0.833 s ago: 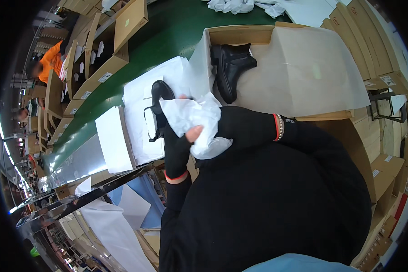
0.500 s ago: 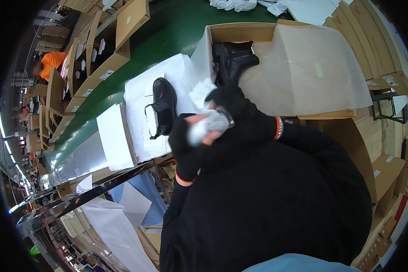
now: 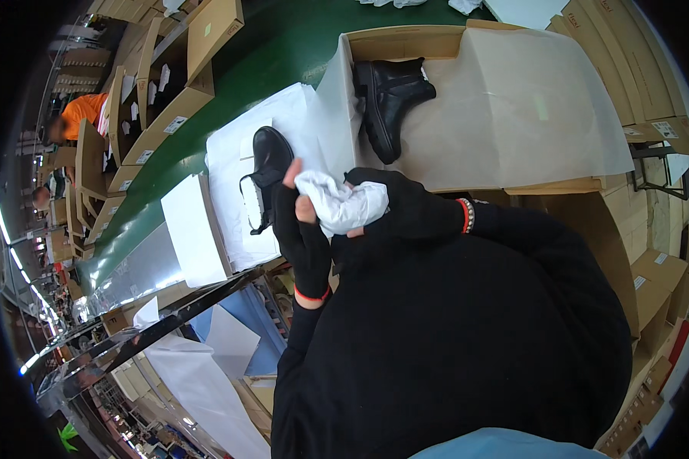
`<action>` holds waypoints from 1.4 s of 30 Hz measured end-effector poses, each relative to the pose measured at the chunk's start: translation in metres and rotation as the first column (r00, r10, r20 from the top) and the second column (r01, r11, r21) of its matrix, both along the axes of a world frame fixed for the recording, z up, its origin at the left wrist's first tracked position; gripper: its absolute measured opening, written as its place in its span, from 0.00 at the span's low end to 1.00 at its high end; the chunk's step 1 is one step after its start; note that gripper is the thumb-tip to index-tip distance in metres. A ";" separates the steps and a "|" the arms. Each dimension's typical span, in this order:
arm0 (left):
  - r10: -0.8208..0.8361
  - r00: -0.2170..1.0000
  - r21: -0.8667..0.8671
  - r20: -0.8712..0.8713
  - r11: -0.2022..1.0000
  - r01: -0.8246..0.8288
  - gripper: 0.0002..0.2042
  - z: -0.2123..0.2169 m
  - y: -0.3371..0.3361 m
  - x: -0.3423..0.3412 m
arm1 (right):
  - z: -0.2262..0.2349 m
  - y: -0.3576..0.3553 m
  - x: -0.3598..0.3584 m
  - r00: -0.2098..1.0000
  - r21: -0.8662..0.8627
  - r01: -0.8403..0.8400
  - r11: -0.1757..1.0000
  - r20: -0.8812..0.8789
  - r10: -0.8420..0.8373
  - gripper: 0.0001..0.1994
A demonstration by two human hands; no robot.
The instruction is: The person places pairs of black shoes into cardboard boxes on a conveyor belt. They line the boxes with white tissue paper, insert the shoes, and add crumpled white paper fillers for support. The person then folds the tissue paper over the shoes and closes the boxes, repeating this process for multiple pairs.
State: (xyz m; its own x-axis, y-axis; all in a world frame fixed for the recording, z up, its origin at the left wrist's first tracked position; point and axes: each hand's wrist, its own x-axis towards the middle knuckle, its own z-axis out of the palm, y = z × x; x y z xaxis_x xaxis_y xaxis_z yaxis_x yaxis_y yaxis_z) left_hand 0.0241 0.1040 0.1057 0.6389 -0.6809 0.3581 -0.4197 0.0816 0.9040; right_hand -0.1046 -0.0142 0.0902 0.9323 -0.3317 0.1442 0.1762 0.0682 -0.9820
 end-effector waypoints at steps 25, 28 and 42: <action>-0.552 0.561 0.598 0.617 0.792 0.122 0.05 -0.079 -0.095 -0.011 | -0.148 -0.195 0.047 0.916 -0.991 0.009 -0.130 0.060 -0.398 0.49; -0.548 0.407 0.597 0.731 0.802 0.008 0.03 -0.109 -0.102 -0.014 | -0.150 -0.194 0.056 0.913 -0.989 0.051 -0.140 0.103 -0.395 0.50; -0.281 0.534 0.524 0.798 0.762 -0.382 0.26 -0.161 -0.031 0.088 | -0.072 -0.176 -0.002 0.945 -0.879 0.118 0.462 -0.044 -0.325 0.33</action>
